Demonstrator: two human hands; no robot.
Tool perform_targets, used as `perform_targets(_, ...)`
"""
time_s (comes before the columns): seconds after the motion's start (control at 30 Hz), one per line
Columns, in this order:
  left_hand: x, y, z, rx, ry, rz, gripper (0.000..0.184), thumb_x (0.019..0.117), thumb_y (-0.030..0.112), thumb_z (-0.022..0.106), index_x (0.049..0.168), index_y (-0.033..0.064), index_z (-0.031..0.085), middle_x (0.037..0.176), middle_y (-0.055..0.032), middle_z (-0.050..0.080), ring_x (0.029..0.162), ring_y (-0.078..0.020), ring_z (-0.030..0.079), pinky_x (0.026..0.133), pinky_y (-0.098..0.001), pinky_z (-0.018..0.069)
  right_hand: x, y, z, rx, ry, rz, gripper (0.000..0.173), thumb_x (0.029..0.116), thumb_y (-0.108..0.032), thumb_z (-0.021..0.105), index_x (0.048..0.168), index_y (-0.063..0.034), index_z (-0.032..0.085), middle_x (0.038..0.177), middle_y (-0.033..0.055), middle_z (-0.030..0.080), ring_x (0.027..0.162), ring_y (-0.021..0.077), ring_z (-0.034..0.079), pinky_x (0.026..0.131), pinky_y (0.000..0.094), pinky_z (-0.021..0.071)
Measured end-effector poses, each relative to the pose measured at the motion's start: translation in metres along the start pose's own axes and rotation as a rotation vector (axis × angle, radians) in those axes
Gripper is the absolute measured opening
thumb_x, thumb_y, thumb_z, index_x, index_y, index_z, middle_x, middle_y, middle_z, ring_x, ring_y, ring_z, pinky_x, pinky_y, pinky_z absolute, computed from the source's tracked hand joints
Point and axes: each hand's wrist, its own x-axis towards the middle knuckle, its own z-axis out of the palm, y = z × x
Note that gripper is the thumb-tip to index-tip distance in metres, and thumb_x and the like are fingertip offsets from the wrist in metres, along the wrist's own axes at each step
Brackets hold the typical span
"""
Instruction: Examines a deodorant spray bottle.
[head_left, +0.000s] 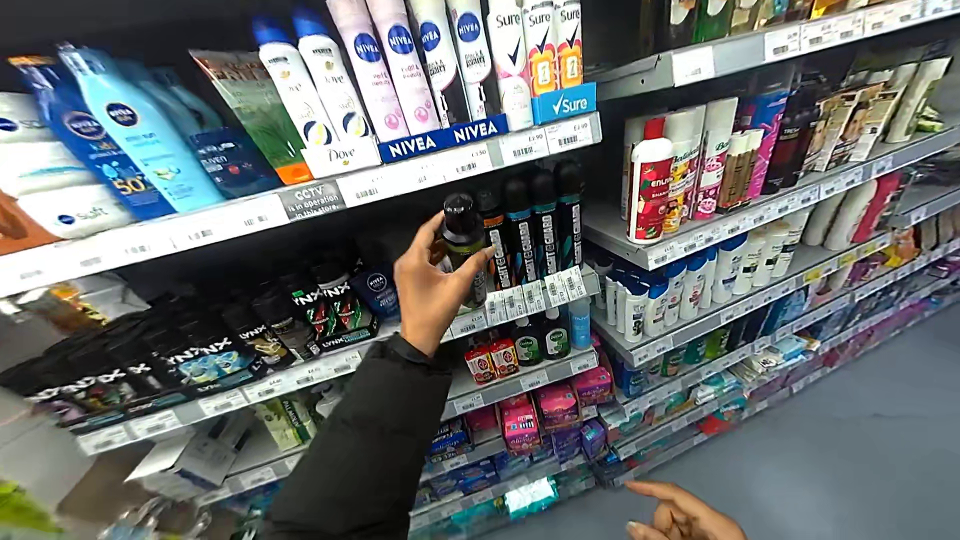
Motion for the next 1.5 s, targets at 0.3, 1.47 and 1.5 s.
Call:
perform_targets(0.3,-0.062,0.072,-0.014,-0.376,-0.135,-0.067,0.056,0.0867,0.013,0.082,0.131,-0.0005,0.051,0.107,-0.0062,0.075,0.089,-0.0201,0.076,0.078,-0.0357,0.0676,0.022,-0.013,0.037,0.2,-0.079,-0.194,0.076,0.0869,-0.024,0.083,0.153,-0.0101,0.048,0.145,0.0151,0.059,0.124,0.0339,0.065,0.1,0.049,0.0602)
perform_targets(1.47,-0.163,0.004,-0.108,-0.864,-0.336,-0.574,0.051,0.0948,0.005,0.071,0.14,-0.0075,0.05,0.112,-0.0164,0.073,0.095,-0.0257,0.075,0.079,-0.0367,0.0666,-0.031,-0.057,0.189,0.295,0.071,-0.14,0.062,0.0856,-0.012,0.083,0.144,-0.0098,0.061,0.131,0.0151,0.067,0.108,0.0246,0.072,0.091,0.0393,0.0633)
perform_targets(1.5,-0.164,0.001,-0.112,-0.871,-0.354,-0.589,0.052,0.095,0.005,0.071,0.141,-0.0069,0.05,0.112,-0.0164,0.073,0.095,-0.0258,0.075,0.078,-0.0366,0.0668,-0.034,-0.058,0.196,0.291,0.09,-0.136,0.063,0.0857,-0.012,0.084,0.144,-0.0099,0.061,0.132,0.0154,0.067,0.108,0.025,0.072,0.091,0.0395,0.0634)
